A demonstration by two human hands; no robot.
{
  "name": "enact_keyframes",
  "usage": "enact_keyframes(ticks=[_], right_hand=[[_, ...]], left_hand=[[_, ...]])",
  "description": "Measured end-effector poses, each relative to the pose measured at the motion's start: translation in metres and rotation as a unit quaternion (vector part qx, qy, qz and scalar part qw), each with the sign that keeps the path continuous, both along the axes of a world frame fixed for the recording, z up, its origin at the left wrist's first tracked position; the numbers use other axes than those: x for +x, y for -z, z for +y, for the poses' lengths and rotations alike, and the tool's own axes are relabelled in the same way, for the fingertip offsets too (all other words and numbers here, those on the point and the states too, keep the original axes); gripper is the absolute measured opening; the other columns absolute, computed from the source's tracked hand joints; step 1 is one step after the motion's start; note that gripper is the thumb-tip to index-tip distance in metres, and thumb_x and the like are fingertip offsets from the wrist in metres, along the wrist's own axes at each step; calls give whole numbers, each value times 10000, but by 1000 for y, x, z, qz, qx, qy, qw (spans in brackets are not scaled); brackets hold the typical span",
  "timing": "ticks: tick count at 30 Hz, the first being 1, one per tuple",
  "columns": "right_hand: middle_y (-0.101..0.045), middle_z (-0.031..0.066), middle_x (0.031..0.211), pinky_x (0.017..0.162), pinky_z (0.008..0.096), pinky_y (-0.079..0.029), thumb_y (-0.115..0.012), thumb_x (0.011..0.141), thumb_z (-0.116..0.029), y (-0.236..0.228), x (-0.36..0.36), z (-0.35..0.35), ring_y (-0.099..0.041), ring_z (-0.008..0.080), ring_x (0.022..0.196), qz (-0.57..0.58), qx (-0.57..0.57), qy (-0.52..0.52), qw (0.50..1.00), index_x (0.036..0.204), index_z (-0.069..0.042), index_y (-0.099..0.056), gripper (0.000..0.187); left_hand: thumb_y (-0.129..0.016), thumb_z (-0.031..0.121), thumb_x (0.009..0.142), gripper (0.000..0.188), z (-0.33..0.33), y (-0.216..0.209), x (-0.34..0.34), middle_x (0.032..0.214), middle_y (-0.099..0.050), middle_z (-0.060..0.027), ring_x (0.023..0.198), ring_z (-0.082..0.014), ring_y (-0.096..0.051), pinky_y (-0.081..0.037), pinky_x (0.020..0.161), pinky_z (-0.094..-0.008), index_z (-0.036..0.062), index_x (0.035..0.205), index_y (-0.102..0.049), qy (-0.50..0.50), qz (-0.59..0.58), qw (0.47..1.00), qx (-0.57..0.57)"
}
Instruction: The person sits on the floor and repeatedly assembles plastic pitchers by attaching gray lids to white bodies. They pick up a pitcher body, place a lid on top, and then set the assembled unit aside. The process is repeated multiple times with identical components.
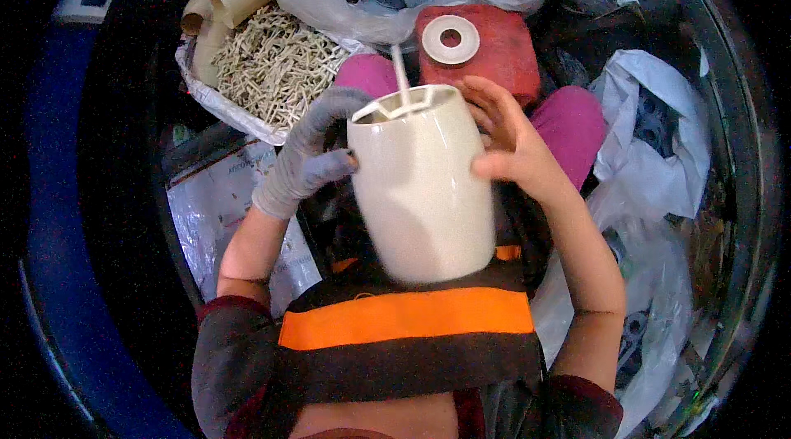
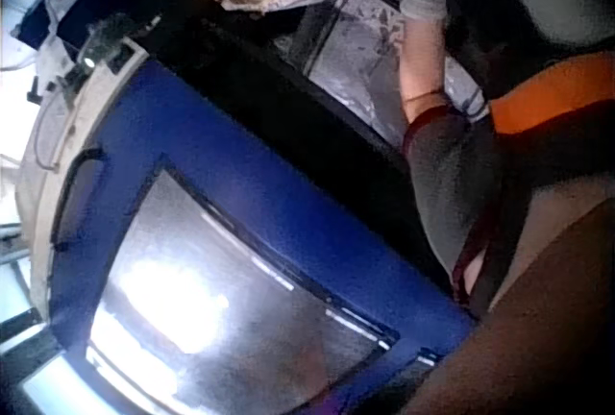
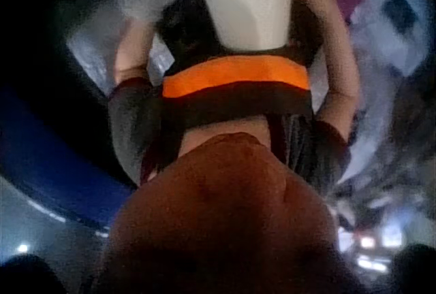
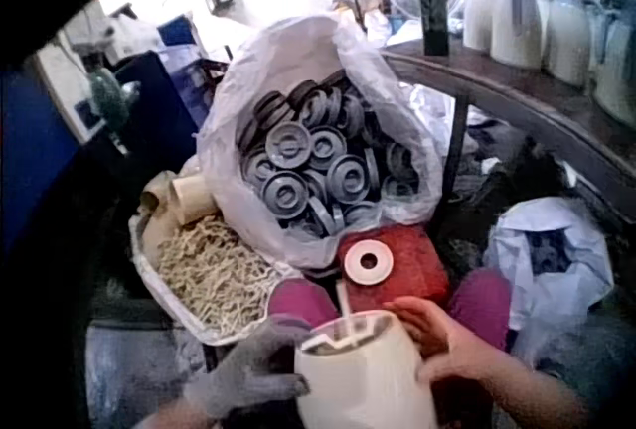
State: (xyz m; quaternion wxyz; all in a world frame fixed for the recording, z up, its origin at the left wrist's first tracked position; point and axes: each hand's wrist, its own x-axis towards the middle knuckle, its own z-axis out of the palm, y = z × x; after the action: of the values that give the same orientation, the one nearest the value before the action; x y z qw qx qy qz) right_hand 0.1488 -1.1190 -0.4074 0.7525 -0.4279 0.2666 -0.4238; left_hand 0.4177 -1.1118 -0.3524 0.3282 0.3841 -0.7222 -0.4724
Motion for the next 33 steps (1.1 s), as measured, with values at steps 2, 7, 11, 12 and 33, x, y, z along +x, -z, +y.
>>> enact_keyframes(ticks=[2,7,11,12,33], right_hand=[[-392,133,1341,1031,378,-307,-797,602,-314,2,-9,8,-385,267,1251,123,53,18,991,1356,-24,-277,960],[-420,149,1312,1036,365,-298,-798,599,-344,-23,2,32,-411,256,1224,300,-106,10,948,1335,-18,-306,944],[-407,132,1329,1046,357,-276,-797,606,-332,-11,-7,30,-385,235,1242,119,-2,-79,990,1378,-30,-267,984],[-407,128,1330,1048,356,-271,-795,610,-329,-8,-8,31,-379,232,1247,65,41,-131,988,1387,-33,-258,989],[-507,186,1164,952,418,-372,-639,766,-447,-4,19,65,-459,351,1124,490,-260,200,808,1079,-25,-506,542]], left_hand=[[-755,310,671,425,14,2,-10,952,-505,-106,896,-248,-535,-436,798,-349,52,982,-622,-56,-184,980,-52],[-774,403,591,475,30,-4,-35,902,-566,-98,792,-292,-571,-457,694,-408,71,907,-650,-41,-230,960,-152],[-782,435,542,547,-1,-31,-44,982,-582,-105,940,-322,-553,-421,828,-428,88,941,-642,13,-191,950,-247],[-771,433,559,537,-1,-30,-43,1026,-572,-113,993,-330,-533,-405,862,-426,87,948,-637,59,-193,952,-230],[-371,448,935,557,-31,4,1,1239,-521,-115,1130,-221,-479,-358,970,-337,-4,1235,-497,-162,-171,970,55]])
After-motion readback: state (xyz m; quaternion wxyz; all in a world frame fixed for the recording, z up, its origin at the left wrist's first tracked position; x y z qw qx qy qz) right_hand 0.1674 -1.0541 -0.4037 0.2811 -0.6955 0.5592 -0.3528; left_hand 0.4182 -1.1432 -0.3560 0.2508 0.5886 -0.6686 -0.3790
